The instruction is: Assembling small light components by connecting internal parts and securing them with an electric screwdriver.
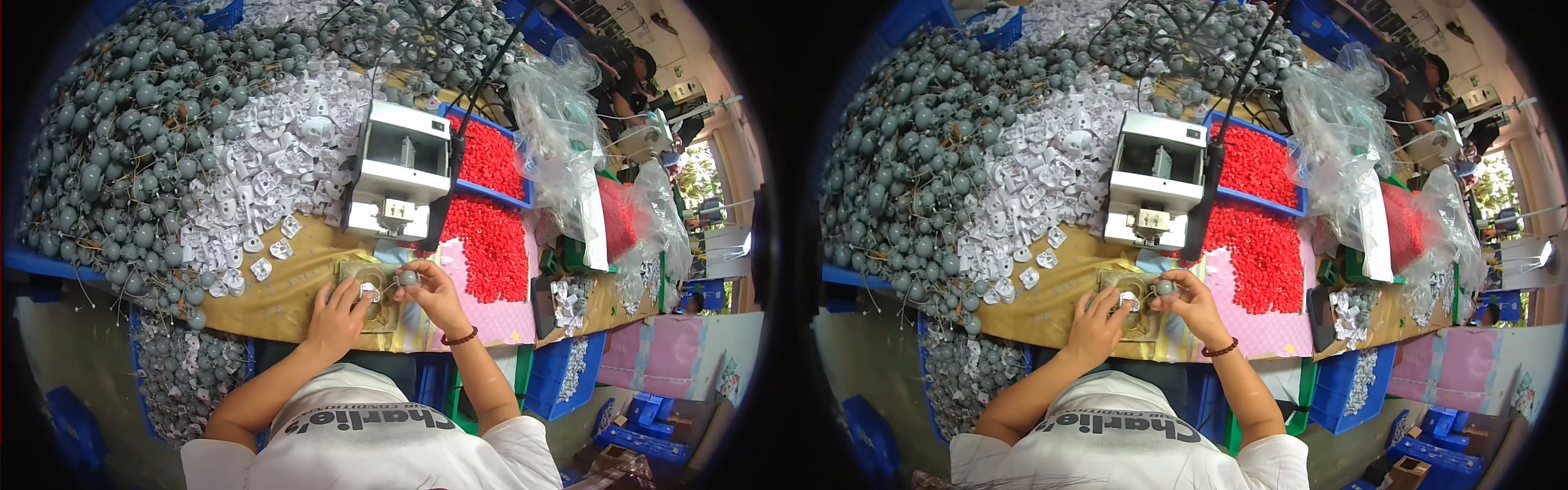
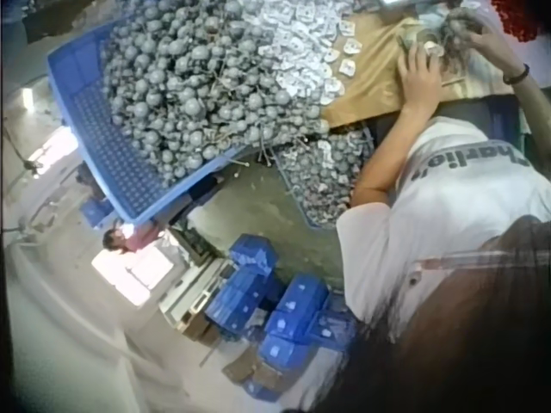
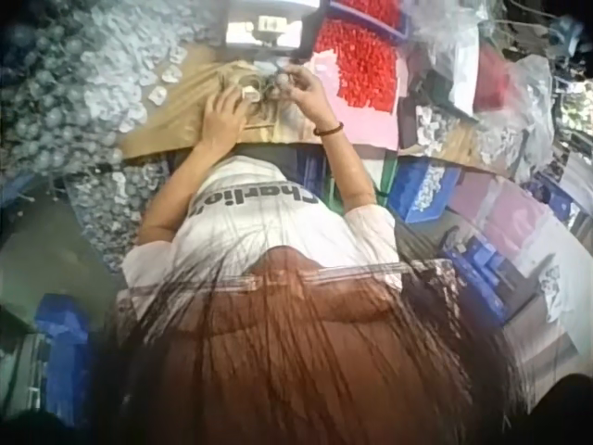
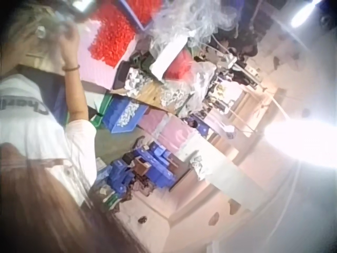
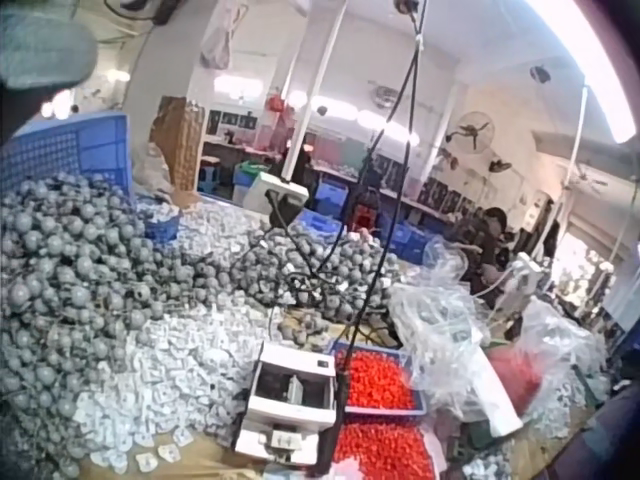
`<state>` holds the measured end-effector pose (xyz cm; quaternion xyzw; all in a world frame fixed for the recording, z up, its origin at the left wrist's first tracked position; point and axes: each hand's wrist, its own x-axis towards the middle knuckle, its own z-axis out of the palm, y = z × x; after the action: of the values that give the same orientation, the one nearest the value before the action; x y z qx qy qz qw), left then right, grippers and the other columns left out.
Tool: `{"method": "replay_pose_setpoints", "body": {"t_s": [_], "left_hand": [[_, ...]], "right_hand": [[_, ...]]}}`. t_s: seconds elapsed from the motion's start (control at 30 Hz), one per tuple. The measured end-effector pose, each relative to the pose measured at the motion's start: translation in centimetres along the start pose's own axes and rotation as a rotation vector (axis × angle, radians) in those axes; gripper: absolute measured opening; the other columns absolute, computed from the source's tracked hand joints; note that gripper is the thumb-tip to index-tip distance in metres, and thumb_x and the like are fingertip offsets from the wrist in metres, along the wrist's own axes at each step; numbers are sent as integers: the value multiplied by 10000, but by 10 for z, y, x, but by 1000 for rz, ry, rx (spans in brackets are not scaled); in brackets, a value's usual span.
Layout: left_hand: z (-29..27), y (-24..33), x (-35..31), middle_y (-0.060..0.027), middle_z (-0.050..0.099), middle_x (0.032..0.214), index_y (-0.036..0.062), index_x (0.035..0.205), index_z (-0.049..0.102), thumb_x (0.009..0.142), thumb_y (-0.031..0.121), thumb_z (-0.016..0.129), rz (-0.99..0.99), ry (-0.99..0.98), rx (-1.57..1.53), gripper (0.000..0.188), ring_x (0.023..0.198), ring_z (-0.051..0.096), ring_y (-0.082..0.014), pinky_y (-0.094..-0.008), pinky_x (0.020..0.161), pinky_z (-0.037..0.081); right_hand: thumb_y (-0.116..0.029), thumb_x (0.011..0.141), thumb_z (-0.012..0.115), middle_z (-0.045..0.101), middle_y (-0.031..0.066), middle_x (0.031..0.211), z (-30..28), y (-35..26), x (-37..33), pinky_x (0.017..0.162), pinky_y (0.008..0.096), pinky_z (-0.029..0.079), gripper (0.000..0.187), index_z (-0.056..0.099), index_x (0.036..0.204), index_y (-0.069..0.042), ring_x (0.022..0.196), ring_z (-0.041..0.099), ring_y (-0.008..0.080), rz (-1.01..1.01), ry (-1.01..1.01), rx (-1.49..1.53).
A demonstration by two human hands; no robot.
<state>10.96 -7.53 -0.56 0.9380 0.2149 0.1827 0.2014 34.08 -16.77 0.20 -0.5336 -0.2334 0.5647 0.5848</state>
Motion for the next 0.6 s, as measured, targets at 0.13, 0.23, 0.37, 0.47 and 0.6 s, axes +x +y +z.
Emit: {"method": "replay_pose_setpoints", "body": {"t_s": [0.13,0.23,0.37,0.47,0.6], "left_hand": [[1,0,0,-185,571,1310,45,1238,658,794,120,714,12,19,5,454,1329,484,-328,-541,1063,372],[1,-1,1,-187,577,1298,45,1218,671,799,130,713,27,32,4,429,1312,497,-328,-524,1058,384],[4,-7,2,-186,591,1275,39,1163,688,789,128,717,56,66,-5,385,1284,517,-325,-491,1049,404],[4,-11,2,-184,600,1263,33,1102,692,772,118,722,72,87,-33,342,1260,534,-327,-470,1033,426],[5,-12,3,-168,612,1229,35,1026,686,757,111,726,78,129,-59,283,1236,553,-320,-449,1004,451]], "right_hand": [[42,922,675,660,125,1170,5,-1,2,830,345,609,336,584,1242,3,906,701,177,46,-88,233],[11,912,710,689,96,1025,2,4,2,705,311,581,279,627,1179,4,803,684,155,147,-107,202],[-63,883,774,692,35,834,10,0,8,608,301,530,192,679,1041,-9,680,644,143,208,-105,-183],[-175,848,834,676,40,746,26,3,12,575,318,515,278,676,994,0,612,625,166,-42,1,-691],[-285,813,855,655,98,742,33,14,17,569,361,506,396,658,1015,-7,593,619,249,-419,73,-1182]]}}
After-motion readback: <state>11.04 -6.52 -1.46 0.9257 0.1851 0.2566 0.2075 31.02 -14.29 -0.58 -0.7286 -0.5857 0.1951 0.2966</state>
